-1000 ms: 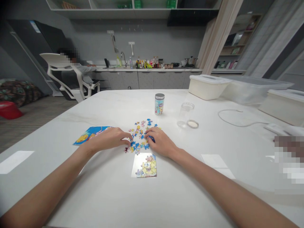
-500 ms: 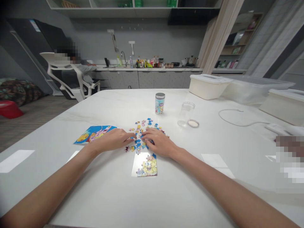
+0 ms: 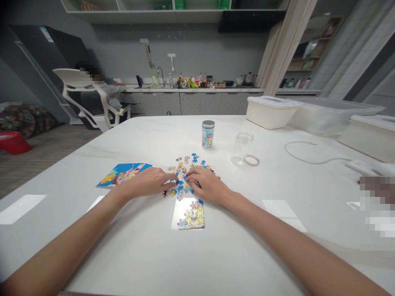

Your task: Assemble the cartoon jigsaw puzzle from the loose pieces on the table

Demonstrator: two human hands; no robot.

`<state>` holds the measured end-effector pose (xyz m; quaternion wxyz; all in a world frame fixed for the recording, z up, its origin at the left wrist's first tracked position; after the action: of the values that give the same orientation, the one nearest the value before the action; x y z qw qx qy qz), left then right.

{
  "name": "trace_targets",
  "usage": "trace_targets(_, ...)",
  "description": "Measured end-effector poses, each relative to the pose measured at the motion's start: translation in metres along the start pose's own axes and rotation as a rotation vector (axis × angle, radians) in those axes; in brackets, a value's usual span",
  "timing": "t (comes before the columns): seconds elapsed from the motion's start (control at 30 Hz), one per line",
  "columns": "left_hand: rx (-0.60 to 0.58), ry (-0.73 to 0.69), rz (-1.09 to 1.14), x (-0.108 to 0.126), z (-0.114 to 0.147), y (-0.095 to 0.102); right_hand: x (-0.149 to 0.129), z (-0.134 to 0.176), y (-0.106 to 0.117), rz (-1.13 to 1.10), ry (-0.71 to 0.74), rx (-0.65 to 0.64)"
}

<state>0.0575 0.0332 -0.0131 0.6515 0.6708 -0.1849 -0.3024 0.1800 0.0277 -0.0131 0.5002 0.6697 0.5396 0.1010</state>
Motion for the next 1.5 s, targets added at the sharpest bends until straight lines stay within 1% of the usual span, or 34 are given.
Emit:
trace_targets(0.17,0.008,0.005,-0.009,0.0,0.001,0.003,0.005,0.001,-0.001,-0.002,-0.034,0.01)
trace_targets(0.37,0.005,0.0,-0.009,-0.001,0.001,0.003,0.003,-0.001,-0.001,0.006,-0.008,-0.017)
trace_targets(0.67,0.009,0.01,-0.035,0.0,0.001,0.003,0.003,0.0,0.0,0.002,-0.007,0.009)
trace_targets(0.83,0.047,-0.041,0.102,0.006,0.001,0.003,0.005,0.0,0.001,0.004,-0.027,0.028)
trace_targets(0.93,0.02,-0.058,0.143,0.008,0.0,-0.001,0.005,0.0,0.001,0.0,-0.032,0.027)
trace_targets(1.03,-0.015,-0.028,0.144,0.005,-0.001,-0.005,0.006,0.0,0.001,0.0,-0.046,0.027)
trace_targets(1.17,-0.008,-0.007,0.115,0.003,-0.001,-0.004,0.011,0.001,0.0,0.006,-0.08,0.039)
trace_targets(1.37,0.002,-0.02,0.017,0.005,0.0,-0.001,0.018,0.001,0.004,0.011,-0.156,0.078)
trace_targets(1.5,0.004,-0.006,-0.025,0.004,0.001,0.001,0.017,0.001,0.005,0.0,-0.132,0.085)
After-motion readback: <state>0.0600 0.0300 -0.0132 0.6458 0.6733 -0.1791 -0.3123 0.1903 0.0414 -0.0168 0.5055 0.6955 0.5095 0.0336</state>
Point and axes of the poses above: each hand's wrist, its own z-axis away from the middle knuckle, its own y-axis out of the back of the hand, x = y × z, the point moved 8 cm from there along -z, towards the middle knuckle, and after that the axes turned 2 degrees about -z, right-handed, at the moved point
